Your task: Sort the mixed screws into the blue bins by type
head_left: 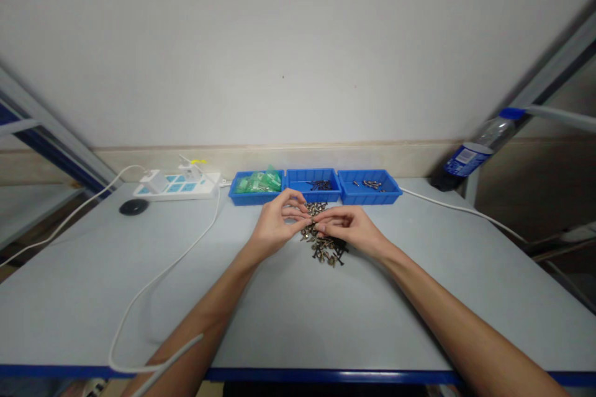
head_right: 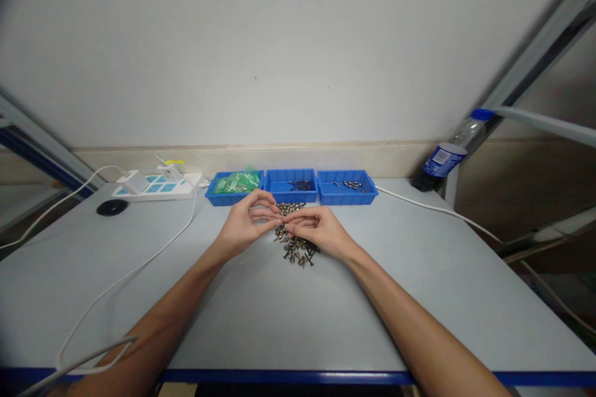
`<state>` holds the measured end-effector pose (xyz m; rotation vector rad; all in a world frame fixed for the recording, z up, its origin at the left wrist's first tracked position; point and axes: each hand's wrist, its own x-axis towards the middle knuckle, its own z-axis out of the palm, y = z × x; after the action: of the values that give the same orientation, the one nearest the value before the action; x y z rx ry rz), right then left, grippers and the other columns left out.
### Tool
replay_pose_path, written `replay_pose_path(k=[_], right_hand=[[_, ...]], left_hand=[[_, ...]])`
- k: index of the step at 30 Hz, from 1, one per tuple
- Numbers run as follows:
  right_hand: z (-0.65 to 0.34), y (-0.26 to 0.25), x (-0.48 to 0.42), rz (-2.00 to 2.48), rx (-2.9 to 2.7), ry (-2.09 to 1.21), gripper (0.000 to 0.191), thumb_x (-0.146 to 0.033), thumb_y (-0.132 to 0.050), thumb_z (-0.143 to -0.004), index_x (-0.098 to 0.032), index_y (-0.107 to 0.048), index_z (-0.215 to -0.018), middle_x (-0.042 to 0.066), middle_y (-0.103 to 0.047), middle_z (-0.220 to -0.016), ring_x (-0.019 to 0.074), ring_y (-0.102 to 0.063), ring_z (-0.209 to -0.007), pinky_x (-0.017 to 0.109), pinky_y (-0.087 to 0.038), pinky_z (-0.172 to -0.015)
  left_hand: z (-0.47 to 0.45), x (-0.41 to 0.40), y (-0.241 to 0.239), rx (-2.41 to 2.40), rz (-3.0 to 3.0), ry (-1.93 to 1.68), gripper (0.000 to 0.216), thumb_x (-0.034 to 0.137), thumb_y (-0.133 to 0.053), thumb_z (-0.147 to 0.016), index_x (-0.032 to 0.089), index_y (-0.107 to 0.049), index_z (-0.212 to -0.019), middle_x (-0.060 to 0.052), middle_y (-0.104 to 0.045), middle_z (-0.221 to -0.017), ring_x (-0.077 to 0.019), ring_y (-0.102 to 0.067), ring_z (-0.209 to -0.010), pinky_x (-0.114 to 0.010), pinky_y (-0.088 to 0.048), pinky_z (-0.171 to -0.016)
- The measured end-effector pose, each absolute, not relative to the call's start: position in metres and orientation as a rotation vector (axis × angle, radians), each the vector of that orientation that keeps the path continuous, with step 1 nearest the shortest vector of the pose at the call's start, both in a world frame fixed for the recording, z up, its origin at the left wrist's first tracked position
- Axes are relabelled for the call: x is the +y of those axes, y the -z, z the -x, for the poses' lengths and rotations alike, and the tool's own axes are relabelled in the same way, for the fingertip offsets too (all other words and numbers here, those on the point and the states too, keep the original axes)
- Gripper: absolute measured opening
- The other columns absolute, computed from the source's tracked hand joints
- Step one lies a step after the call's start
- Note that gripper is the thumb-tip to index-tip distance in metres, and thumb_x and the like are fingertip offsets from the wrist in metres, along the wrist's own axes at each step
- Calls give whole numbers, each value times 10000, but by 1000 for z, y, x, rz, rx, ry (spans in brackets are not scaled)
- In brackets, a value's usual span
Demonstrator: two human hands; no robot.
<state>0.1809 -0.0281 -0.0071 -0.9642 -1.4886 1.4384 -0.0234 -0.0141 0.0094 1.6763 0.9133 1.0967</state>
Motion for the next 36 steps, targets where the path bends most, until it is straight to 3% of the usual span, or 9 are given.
replay_pose_path(k=[11, 28, 33, 36], right_hand=[[-181, 4, -28, 940, -1391, -1490, 272, -310, -818, -699, -182, -768, -934, 57, -772, -800, 179, -735, -769, 331, -569, -821], [-183, 7, -27, 929, -1278, -1555, 281, -319, -860, -648, -191, -783, -886, 65, -770, -805, 161, -707, -697, 316, -560, -733], [-181, 3, -26, 974, -1152, -1427, 274, -316, -852, -652, -184, -784, -883, 72, -772, -810, 179, -715, -742, 332, -560, -786], [-184, 0, -22, 1010, -961, -1153, 299, -307, -812, -685, -179, -775, -952, 96, -772, -951, 212, -725, -846, 393, -546, -892]], left_hand=[[23, -16, -13, 891, -1616, -1070, 374, 234, -794, -723, 174, -506, -954, -1, -615, -885, -155, -719, -777, -268, -589, -742], [21, -17, -13, 829, -1561, -1040, 399, 258, -805, -722, 183, -495, -962, -13, -652, -893, -159, -723, -774, -297, -600, -767], [27, -9, -3, 933, -2110, -990, 214, 217, -613, -889, 170, -607, -1098, -97, -709, -1085, -223, -701, -1009, -401, -562, -940], [32, 1, 12, 1007, -2543, -803, 325, 120, -489, -928, 153, -623, -1222, -133, -652, -1294, -255, -588, -1235, -485, -429, -1103]])
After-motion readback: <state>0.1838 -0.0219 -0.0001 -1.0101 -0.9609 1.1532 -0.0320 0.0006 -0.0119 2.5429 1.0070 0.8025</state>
